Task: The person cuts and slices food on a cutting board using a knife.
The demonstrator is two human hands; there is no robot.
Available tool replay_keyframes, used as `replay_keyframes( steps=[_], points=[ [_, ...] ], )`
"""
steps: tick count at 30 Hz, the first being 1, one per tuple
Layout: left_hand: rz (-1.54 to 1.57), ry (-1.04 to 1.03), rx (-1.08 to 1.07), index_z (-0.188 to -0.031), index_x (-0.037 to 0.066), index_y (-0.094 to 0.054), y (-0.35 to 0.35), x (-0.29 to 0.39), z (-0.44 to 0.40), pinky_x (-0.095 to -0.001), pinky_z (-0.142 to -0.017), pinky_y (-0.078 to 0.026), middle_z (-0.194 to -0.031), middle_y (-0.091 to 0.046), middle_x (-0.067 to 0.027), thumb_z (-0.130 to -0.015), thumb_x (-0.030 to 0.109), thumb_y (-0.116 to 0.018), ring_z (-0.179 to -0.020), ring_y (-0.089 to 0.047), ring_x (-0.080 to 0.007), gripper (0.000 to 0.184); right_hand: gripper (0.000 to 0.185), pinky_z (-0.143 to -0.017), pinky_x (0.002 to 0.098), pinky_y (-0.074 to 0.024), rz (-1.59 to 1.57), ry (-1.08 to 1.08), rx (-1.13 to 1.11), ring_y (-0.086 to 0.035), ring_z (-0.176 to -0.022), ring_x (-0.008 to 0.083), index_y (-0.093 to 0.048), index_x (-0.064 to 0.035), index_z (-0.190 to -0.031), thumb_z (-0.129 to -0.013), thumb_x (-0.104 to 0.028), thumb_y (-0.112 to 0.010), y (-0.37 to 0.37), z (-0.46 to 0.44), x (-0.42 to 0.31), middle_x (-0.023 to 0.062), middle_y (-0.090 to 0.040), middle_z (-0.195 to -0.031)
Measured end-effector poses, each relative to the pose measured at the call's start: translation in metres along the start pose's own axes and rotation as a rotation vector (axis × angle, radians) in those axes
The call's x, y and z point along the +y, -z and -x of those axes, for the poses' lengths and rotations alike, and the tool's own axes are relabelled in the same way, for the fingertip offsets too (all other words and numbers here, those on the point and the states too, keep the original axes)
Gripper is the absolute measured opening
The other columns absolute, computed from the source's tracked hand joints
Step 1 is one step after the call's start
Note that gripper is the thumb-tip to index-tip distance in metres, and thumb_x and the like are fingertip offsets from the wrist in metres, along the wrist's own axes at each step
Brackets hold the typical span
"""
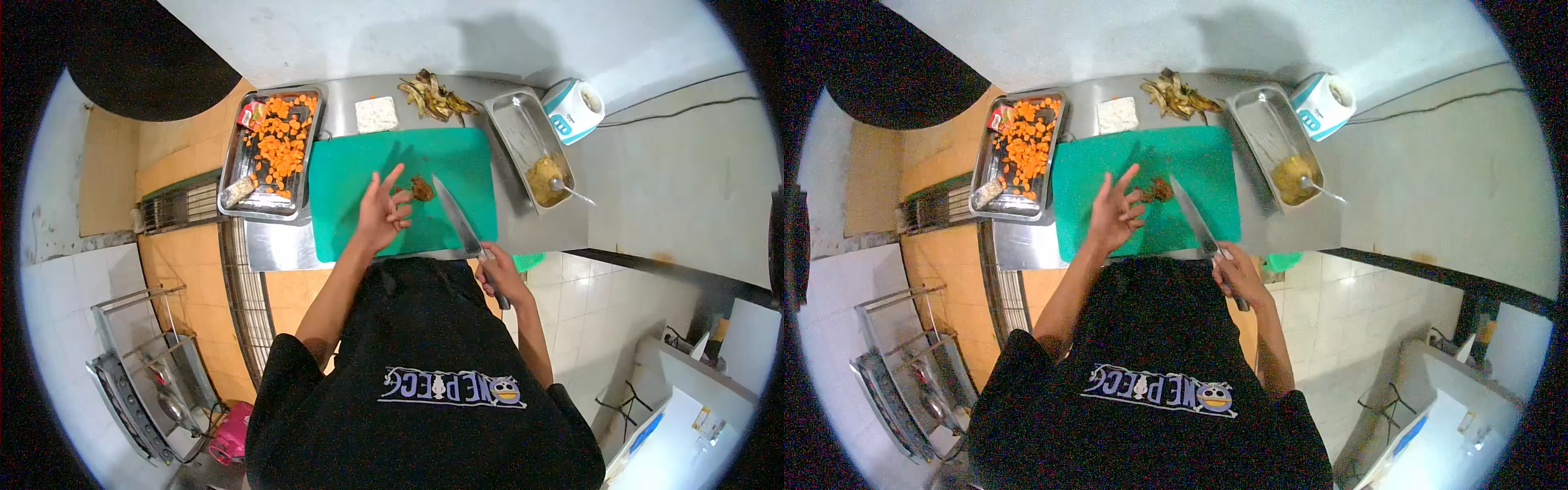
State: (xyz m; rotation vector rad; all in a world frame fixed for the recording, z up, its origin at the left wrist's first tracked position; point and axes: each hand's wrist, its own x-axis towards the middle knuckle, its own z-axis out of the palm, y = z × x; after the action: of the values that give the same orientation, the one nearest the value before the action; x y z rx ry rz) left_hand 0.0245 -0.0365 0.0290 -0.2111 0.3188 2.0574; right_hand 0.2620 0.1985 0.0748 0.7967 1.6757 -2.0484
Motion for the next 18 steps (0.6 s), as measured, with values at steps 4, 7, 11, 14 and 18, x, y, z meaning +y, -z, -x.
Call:
replay_keyframes(
  steps=[4,7,11,14,18],
  points=[
    [-1.190,-0.239,0.274,-0.167,0.014,-0.025,-0.018,-0.023,-0.004,-0.0325,-0.078,-0.053,-0.144,-0.052,-0.0163,-0.103,0.060,-0.055,-0.098,-0.065,-0.0219,0.084,0.038,-0.042,0.0259,-0.0403,-0.238,0.009,-0.069,-0.049,-0.050,0.0116,-0.043,-0.0140,-0.146,-0.112,-0.030,-0.048,-0.023,-0.011,-0.029,0.0042,-0.056,-0.076],
    [-1.808,-0.720,0.129,-0.166,0.016,-0.030,-0.015,-0.027,-0.006,-0.0445,-0.106,-0.045,-0.159,-0.033,-0.0221,-0.102,0.055,-0.060,-0.138,-0.046,-0.0366,0.081,0.037,-0.044,0.0262,-0.0410,-0.431,0.028,-0.085,-0.049,-0.055,0.0124,-0.039,-0.0137,-0.147,-0.113,-0.027,-0.044,-0.045,-0.023,-0.044,0.0052,-0.053,-0.083],
    [-2.348,-0.819,0.081,-0.164,0.017,-0.034,-0.032,-0.018,-0.002,-0.0599,-0.119,-0.020,-0.167,-0.017,-0.0273,-0.102,0.060,-0.053,-0.154,-0.015,-0.0481,0.078,0.036,-0.044,0.0260,-0.0394,-0.552,0.030,-0.056,-0.046,-0.058,0.0126,-0.038,-0.0131,-0.146,-0.112,-0.024,-0.041,-0.061,-0.035,-0.051,0.0048,-0.049,-0.084],
    [-2.356,-0.891,0.107,-0.163,0.019,-0.038,-0.040,-0.020,-0.008,-0.0647,-0.118,-0.017,-0.169,-0.017,-0.0270,-0.102,0.066,-0.046,-0.155,-0.012,-0.0498,0.078,0.036,-0.044,0.0260,-0.0384,-0.507,0.071,-0.076,-0.043,-0.055,0.0121,-0.038,-0.0134,-0.146,-0.111,-0.022,-0.040,-0.068,-0.040,-0.055,0.0044,-0.048,-0.083],
    [-2.374,-0.987,0.059,-0.158,0.030,-0.048,-0.034,-0.017,-0.007,-0.0652,-0.117,-0.016,-0.170,-0.019,-0.0241,-0.100,0.073,-0.042,-0.155,-0.013,-0.0490,0.072,0.034,-0.041,0.0262,-0.0370,-0.544,0.104,-0.065,-0.041,-0.052,0.0110,-0.039,-0.0134,-0.144,-0.111,-0.022,-0.040,-0.076,-0.039,-0.059,0.0038,-0.046,-0.081]
  ],
)
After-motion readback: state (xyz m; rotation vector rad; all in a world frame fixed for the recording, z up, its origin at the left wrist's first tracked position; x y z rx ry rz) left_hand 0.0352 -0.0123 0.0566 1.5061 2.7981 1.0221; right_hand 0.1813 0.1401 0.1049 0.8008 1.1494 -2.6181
